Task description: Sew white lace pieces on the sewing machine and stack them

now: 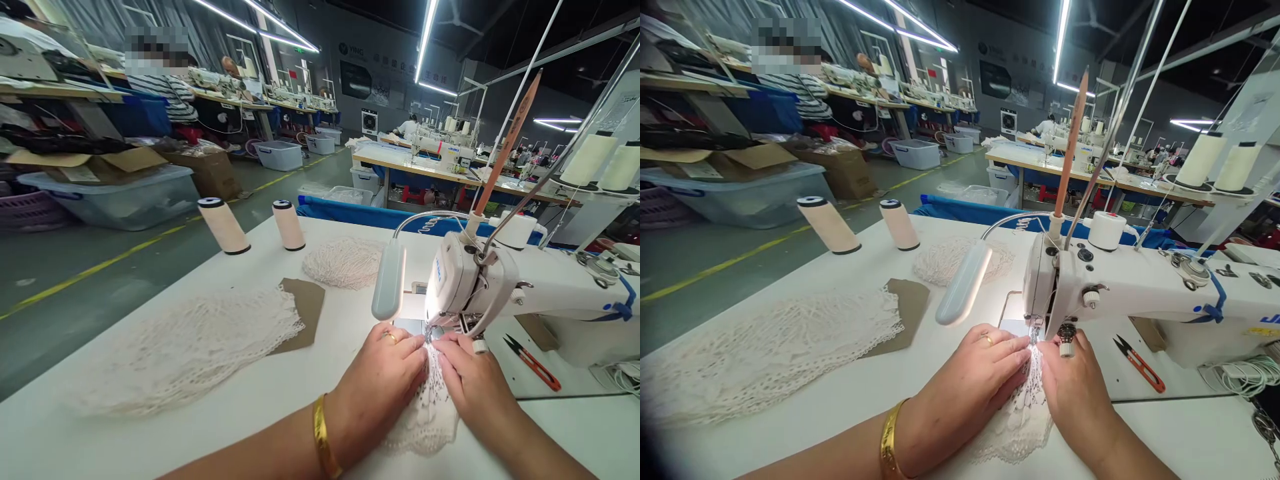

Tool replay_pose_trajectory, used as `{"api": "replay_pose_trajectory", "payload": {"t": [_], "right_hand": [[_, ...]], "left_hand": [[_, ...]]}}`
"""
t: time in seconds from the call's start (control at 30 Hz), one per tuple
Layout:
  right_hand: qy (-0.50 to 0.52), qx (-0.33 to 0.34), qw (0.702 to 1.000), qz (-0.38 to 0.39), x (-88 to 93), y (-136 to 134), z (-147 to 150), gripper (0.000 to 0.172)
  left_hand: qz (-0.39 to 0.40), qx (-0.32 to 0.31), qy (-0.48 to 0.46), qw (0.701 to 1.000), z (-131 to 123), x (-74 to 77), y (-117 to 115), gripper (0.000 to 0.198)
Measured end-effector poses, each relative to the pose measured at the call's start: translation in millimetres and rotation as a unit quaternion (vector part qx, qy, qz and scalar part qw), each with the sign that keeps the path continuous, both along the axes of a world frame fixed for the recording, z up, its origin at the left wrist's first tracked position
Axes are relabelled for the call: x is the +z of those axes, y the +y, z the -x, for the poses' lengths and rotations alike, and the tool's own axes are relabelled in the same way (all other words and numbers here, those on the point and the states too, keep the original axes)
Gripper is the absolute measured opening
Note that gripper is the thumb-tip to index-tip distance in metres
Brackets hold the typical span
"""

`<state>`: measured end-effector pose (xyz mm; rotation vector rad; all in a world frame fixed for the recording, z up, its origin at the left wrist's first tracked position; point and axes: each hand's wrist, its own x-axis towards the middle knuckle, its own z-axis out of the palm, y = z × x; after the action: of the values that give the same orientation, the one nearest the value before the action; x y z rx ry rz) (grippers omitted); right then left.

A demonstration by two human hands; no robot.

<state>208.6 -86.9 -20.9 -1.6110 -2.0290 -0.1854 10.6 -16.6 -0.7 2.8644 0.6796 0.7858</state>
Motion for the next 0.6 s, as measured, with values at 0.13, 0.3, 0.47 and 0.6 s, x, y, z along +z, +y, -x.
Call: {"api": "replay_pose_trajectory", "payload": {"t": [0.13, 0.3, 0.47, 0.6], "right_hand": [[-0.014, 0.0, 1.0, -0.006, 1.0, 0.0, -0.8, 0.032], [-0.032, 0.0, 0.999, -0.01, 0.8, 1.3, -0.9, 0.031], [-0.055, 0.008, 0.998, -0.017, -2.9, 1.0, -2.8, 0.033], [-0.037, 0.052, 0.998, -0.006, 7.5, -10.9, -8.1, 0.025]], "left_hand": [[0.003, 0.003, -0.003, 1.0, 0.4, 2.1, -0.2, 0.02], [0.012, 0.006, 0.006, 1.0, 0.3, 1.0, 1.6, 0.019], [0.03, 0.008, 0.026, 0.999, 1.0, 5.9, 2.9, 0.012], [0.093, -0.018, 0.069, 0.993, 12.5, 25.4, -3.0, 0.02]]}}
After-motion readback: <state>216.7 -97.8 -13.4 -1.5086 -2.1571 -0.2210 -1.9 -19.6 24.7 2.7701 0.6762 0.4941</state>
